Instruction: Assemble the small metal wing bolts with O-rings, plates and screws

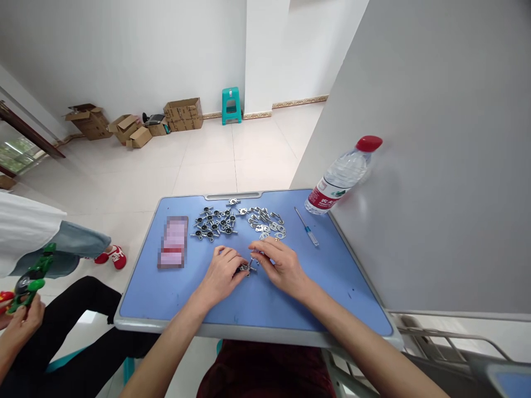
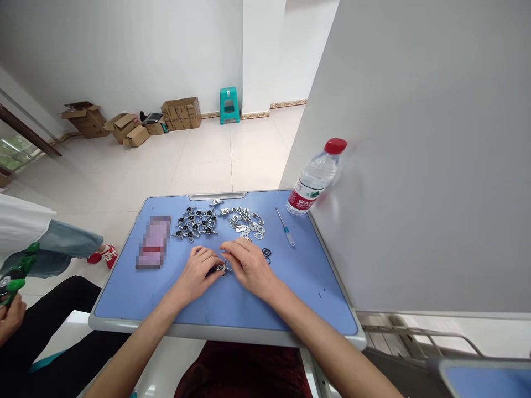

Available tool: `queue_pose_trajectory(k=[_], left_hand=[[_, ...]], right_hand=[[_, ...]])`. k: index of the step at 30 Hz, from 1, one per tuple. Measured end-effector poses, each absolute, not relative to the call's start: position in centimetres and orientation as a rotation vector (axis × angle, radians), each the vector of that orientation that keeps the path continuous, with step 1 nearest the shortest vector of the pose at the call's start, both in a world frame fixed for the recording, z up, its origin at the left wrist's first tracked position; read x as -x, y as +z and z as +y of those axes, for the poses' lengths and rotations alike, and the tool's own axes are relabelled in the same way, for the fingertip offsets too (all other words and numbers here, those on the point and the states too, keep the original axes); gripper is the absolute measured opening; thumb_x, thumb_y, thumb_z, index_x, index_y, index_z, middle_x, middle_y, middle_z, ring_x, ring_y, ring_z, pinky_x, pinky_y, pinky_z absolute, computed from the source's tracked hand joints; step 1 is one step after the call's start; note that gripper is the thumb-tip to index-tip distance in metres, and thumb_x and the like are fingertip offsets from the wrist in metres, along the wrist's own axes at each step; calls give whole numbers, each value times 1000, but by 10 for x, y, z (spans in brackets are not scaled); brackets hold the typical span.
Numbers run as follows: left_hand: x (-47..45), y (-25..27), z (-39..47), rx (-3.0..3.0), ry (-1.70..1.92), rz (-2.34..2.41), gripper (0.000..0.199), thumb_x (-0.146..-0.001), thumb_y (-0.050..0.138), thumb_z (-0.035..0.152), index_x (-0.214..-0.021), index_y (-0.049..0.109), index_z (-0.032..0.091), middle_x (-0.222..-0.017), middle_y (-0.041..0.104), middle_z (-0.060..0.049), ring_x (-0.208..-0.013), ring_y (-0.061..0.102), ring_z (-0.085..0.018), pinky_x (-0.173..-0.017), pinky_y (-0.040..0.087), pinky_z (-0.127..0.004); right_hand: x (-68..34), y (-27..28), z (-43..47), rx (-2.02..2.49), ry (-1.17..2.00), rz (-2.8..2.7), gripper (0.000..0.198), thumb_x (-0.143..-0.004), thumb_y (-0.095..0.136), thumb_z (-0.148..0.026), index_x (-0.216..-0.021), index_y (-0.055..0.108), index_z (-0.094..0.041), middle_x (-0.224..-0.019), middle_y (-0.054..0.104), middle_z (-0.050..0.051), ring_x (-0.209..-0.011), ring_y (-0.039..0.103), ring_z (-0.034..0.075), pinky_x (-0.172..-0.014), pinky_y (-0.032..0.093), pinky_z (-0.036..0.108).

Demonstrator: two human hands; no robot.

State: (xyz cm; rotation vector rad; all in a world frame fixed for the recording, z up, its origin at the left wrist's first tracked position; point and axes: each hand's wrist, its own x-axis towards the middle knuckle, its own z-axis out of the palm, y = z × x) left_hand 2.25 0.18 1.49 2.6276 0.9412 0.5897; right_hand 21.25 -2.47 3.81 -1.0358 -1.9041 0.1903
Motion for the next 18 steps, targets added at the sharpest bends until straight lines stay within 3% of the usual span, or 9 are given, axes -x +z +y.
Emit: queue_pose_trajectory(k=[6, 12, 18], left_hand=[[-23, 14, 2, -2614, 609, 933, 5, -93, 60, 25, -93, 59, 19, -89, 66, -2, -87, 59, -20, -87, 39, -40], [-23, 11, 3, -2630, 623, 932, 9, -94, 58, 25, -86, 57, 19, -88, 65, -2, -87, 57, -20, -87, 40, -40], [-23, 11, 4, -2651, 626, 917, 10, -93, 58, 25, -86, 56, 19, -91, 66, -4, -86, 56, -20, -86, 40, -41]], right_hand=[[-213, 38, -25, 1021, 228, -1822, 14, -96, 49, -16, -103, 60, -22, -79, 65, 4, -68, 58, 17, -64, 49, 29], [-206, 38, -24, 851, 247, -1899, 21, -96, 46, -11, -110, 57, -22, -92, 69, 5, -87, 64, 19, -80, 51, 32], [-204, 36, -23, 854, 246, -1933, 22, -98, 44, -10, -111, 56, -22, -92, 68, 6, -84, 63, 18, -77, 51, 32]])
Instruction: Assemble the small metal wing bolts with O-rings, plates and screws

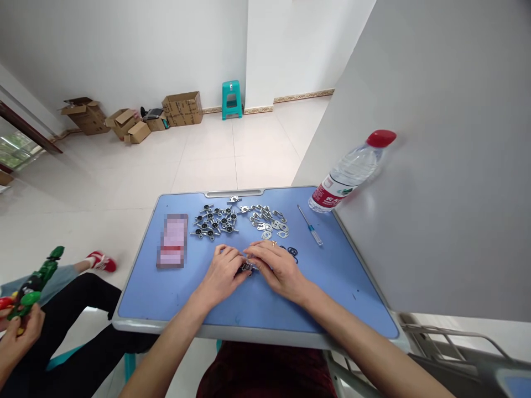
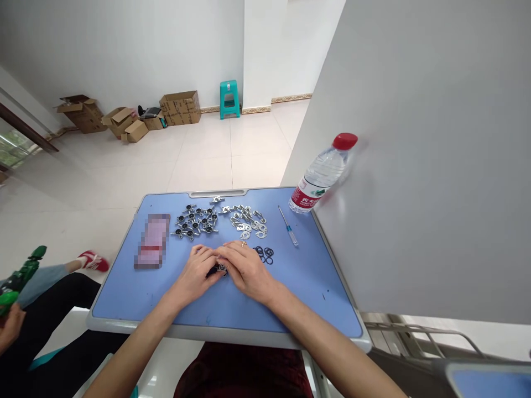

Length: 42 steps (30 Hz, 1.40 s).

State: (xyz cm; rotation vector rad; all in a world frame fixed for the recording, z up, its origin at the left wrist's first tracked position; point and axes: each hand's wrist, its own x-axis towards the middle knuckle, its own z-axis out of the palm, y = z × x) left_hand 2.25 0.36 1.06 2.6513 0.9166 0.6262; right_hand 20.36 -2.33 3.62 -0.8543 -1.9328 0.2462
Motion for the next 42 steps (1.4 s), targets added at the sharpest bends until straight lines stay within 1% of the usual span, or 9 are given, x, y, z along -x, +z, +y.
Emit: queue_pose_trajectory(k=[5, 9, 12, 17, 23, 29, 33, 38, 42], left_hand=[[-23, 10, 3, -2634, 626, 917, 6, -93, 59, 22, -89, 56, 19, -93, 66, -4, -87, 57, -21, -87, 40, -41], [-23, 9, 3, -2621, 683, 902, 9, -93, 57, 19, -84, 56, 19, -87, 66, -2, -84, 56, -20, -87, 40, -41], [-24, 8, 4, -2620, 697, 898, 11, -93, 56, 19, -82, 56, 19, -84, 66, -2, -83, 56, -20, -87, 41, -42], [-24, 7, 5, -2628, 713, 884, 17, -96, 51, 22, -80, 56, 19, -83, 65, -3, -83, 56, -20, -86, 41, -41], [-24, 4, 4, -2641, 753, 876, 15, -98, 49, 23, -87, 58, 18, -88, 66, -4, -86, 58, -21, -87, 42, -42], [-24, 7, 4, -2649, 706, 901, 8, -95, 55, 21, -88, 58, 17, -90, 66, -4, -85, 57, -20, -88, 41, -42], [-24, 11, 4, -2624, 646, 924, 4, -91, 60, 19, -88, 58, 18, -92, 66, -4, -88, 57, -21, -89, 40, -42], [-24, 17, 3, -2581, 622, 915, 8, -88, 66, 19, -92, 60, 19, -85, 65, -1, -86, 57, -20, -88, 39, -40], [-25, 18, 3, -2574, 621, 914, 8, -87, 65, 17, -91, 60, 19, -85, 65, 0, -86, 57, -19, -88, 39, -40]], right_hand=[[-202, 38, -23, 820, 191, -1968, 23, -97, 45, -9, -115, 55, -19, -89, 67, 7, -81, 62, 19, -74, 51, 33], [-201, 42, -23, 795, 164, -2067, 31, -97, 39, -7, -121, 54, -17, -87, 66, 8, -75, 58, 19, -65, 48, 31], [-200, 44, -22, 782, 157, -2102, 36, -97, 35, -5, -125, 52, -18, -87, 65, 8, -72, 55, 18, -64, 47, 30], [-198, 42, -21, 829, 197, -2069, 25, -98, 40, -10, -113, 57, -18, -81, 64, 6, -73, 57, 18, -66, 47, 30], [-193, 37, -24, 873, 206, -1982, 16, -99, 43, -12, -103, 57, -18, -86, 66, 7, -80, 61, 18, -69, 49, 30], [-190, 36, -26, 960, 177, -1919, 12, -98, 46, -15, -95, 57, -20, -84, 66, 6, -74, 59, 17, -65, 48, 29], [-195, 35, -26, 975, 189, -1860, 11, -98, 48, -17, -96, 59, -21, -82, 67, 5, -72, 60, 17, -65, 49, 28], [-213, 36, -24, 1052, 188, -1752, 9, -96, 53, -19, -100, 60, -21, -80, 66, 4, -68, 59, 16, -65, 49, 29], [-217, 37, -22, 1020, 157, -1827, 8, -95, 53, -17, -98, 59, -21, -80, 66, 5, -74, 61, 18, -69, 50, 31]])
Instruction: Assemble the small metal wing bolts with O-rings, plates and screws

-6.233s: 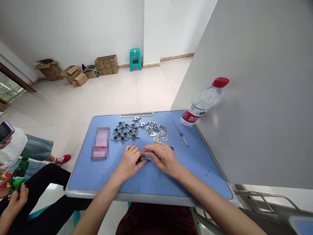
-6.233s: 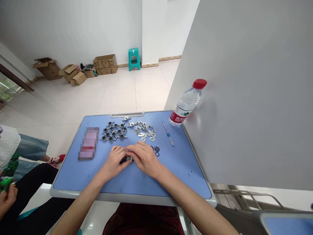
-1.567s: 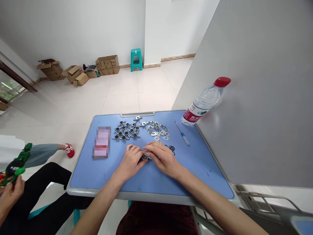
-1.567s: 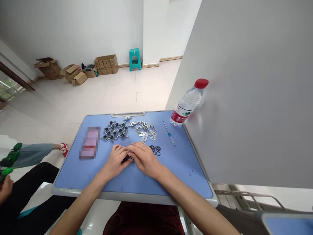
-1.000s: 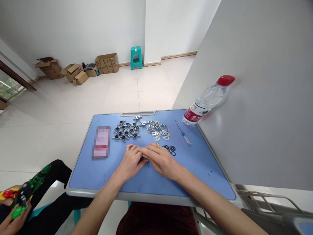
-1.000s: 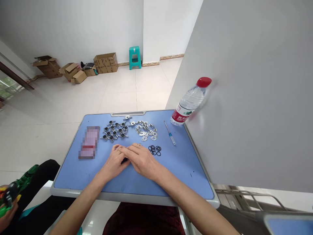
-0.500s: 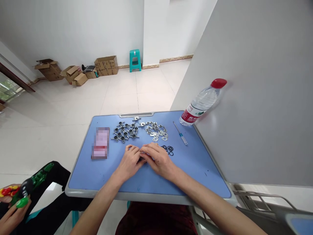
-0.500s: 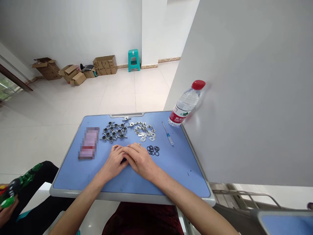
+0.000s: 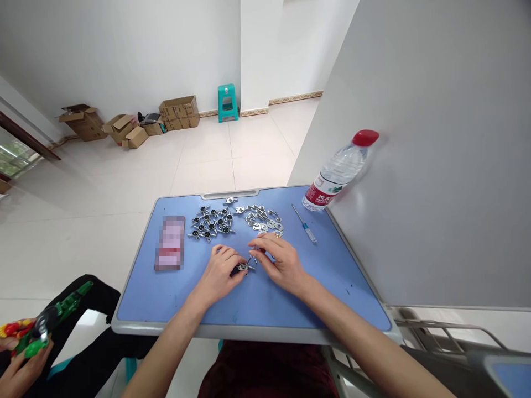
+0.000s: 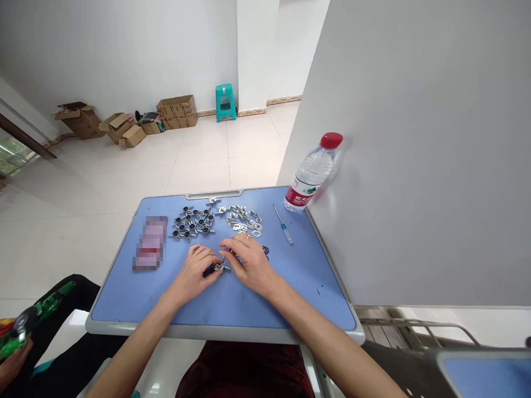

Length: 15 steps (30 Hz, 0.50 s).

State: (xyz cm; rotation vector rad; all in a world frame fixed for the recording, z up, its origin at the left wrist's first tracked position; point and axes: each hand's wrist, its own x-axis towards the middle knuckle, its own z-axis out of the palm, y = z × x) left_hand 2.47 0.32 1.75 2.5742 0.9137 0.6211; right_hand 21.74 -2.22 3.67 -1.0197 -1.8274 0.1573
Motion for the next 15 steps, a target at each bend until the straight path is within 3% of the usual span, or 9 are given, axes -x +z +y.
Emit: queue_pose_trajectory(k=[15], left_hand=[[-25, 18, 3, -2593, 616, 927, 3, -89, 59, 18, -91, 60, 20, -85, 65, 0, -86, 57, -19, -90, 39, -40]], right_hand=[[-216, 39, -22, 1020, 102, -1907, 12, -96, 49, -16, -97, 59, -21, -76, 64, 4, -74, 59, 19, -76, 50, 34]])
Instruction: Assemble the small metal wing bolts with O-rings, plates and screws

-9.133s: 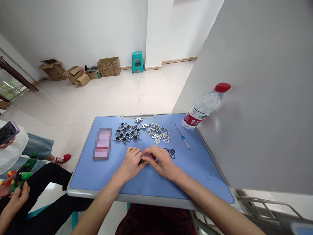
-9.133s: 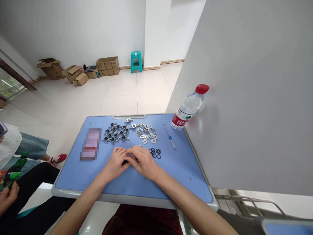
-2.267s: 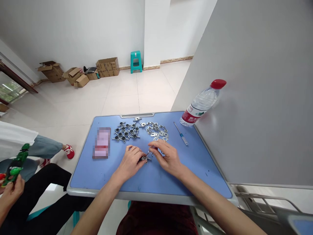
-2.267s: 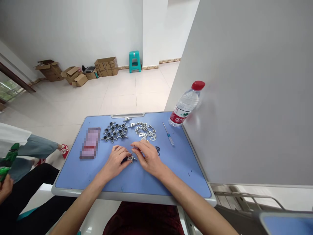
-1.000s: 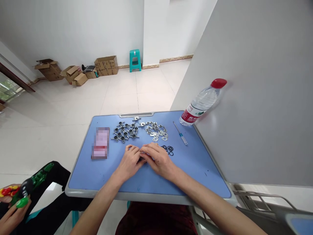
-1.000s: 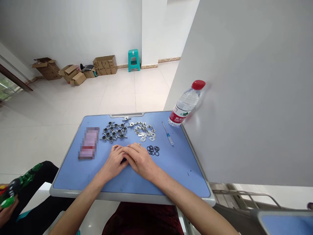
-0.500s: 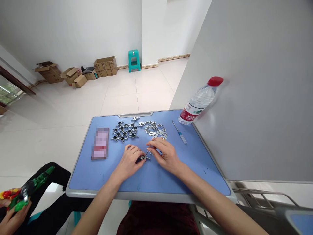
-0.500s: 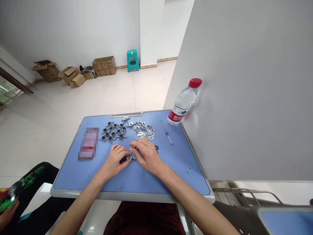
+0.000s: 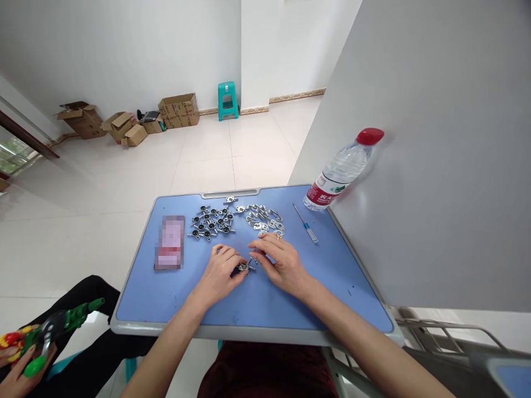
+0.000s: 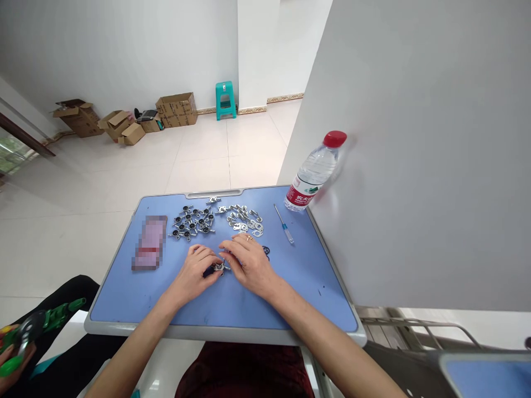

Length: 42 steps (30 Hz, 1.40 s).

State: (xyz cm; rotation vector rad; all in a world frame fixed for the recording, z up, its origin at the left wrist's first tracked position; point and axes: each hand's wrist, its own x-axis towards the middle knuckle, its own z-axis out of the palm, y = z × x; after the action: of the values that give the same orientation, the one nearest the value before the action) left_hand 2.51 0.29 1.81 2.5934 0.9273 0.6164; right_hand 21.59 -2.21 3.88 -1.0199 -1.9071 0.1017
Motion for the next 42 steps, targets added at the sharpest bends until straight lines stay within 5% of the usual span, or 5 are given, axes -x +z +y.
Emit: queue_pose_trajectory(k=[7, 29, 42], left_hand=[[-25, 16, 4, -2628, 623, 935, 2, -89, 59, 18, -87, 58, 19, -82, 61, -1, -84, 56, -19, -88, 41, -40], [-24, 14, 3, -2626, 622, 947, 2, -91, 58, 22, -90, 60, 21, -84, 63, -1, -86, 57, -20, -89, 41, -41], [-25, 14, 3, -2614, 635, 950, 3, -90, 59, 20, -87, 59, 21, -91, 67, -2, -88, 59, -21, -90, 42, -42]], right_hand=[[-210, 43, -26, 848, 208, -1977, 14, -98, 47, -13, -102, 58, -19, -87, 69, 6, -76, 61, 16, -69, 48, 28], [-209, 34, -22, 1015, 133, -1875, 13, -99, 50, -24, -92, 60, -20, -72, 61, 2, -63, 54, 15, -60, 45, 25], [-208, 39, -24, 845, 152, -2042, 27, -99, 41, -15, -120, 58, -19, -90, 69, 8, -77, 62, 19, -67, 50, 32]])
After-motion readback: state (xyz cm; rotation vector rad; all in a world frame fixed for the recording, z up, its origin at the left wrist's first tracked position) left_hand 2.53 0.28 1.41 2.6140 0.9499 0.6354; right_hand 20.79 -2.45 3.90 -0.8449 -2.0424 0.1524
